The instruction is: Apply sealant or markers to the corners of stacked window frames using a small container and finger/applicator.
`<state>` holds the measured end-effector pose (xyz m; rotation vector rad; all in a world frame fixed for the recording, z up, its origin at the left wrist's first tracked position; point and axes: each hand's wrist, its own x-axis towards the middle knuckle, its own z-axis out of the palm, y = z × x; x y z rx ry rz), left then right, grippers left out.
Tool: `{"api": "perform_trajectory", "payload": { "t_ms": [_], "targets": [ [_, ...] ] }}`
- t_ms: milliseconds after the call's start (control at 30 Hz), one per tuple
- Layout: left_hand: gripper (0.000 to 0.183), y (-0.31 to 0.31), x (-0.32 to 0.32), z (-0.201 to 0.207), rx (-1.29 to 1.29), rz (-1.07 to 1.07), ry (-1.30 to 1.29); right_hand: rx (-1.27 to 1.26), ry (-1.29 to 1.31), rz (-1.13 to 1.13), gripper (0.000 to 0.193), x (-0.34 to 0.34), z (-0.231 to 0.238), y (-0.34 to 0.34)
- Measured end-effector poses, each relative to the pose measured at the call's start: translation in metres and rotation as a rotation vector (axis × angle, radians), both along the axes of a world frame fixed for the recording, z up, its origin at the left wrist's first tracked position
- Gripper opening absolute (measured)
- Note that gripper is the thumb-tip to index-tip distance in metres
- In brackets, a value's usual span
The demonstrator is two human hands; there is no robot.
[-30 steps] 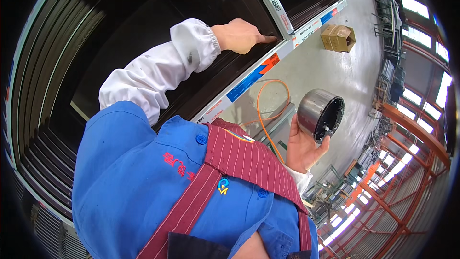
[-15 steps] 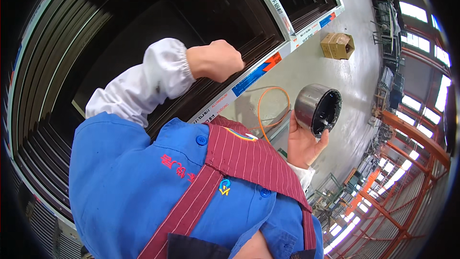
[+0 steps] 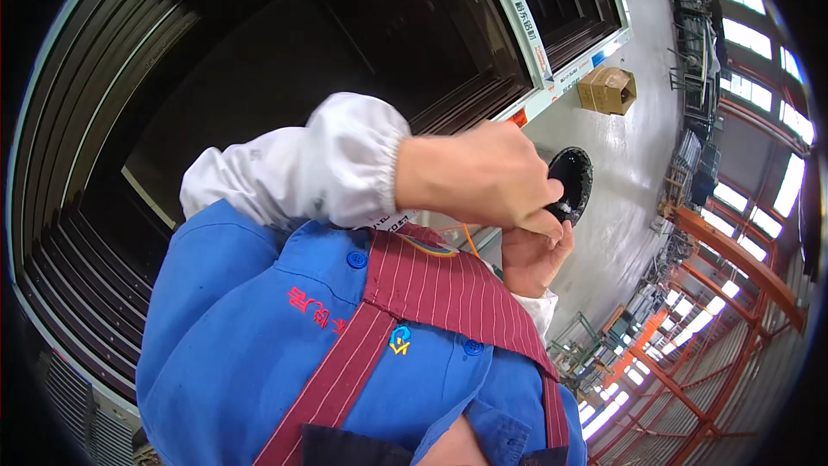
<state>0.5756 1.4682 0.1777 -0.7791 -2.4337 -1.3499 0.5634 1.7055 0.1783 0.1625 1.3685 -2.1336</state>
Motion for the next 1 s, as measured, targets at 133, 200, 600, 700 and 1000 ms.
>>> {"api": "perform_trajectory", "payload": {
  "t_ms": [133,200,600,700,1000],
  "targets": [
    [0.020,-0.044,-0.012,-0.050,0.531,-0.195,-0.207,-0.015,0.056,-0.023,0.061,-0.006,0.001,-0.022],
    [0.034,-0.054,-0.023,-0.098,0.570,-0.029,-0.362,-0.028,0.031,-0.059,0.061,-0.007,0.000,-0.023],
    [0.087,-0.017,-0.115,-0.213,-0.312,0.063,-0.350,-0.029,0.016,-0.156,0.058,-0.007,0.003,-0.027],
    [0.088,-0.017,-0.117,-0.214,-0.282,0.021,-0.302,-0.036,0.010,-0.169,0.058,-0.008,0.002,-0.025],
    [0.089,-0.024,-0.121,-0.226,-0.205,0.029,-0.362,-0.007,0.022,-0.199,0.059,-0.007,0.003,-0.022]
  ]
}}
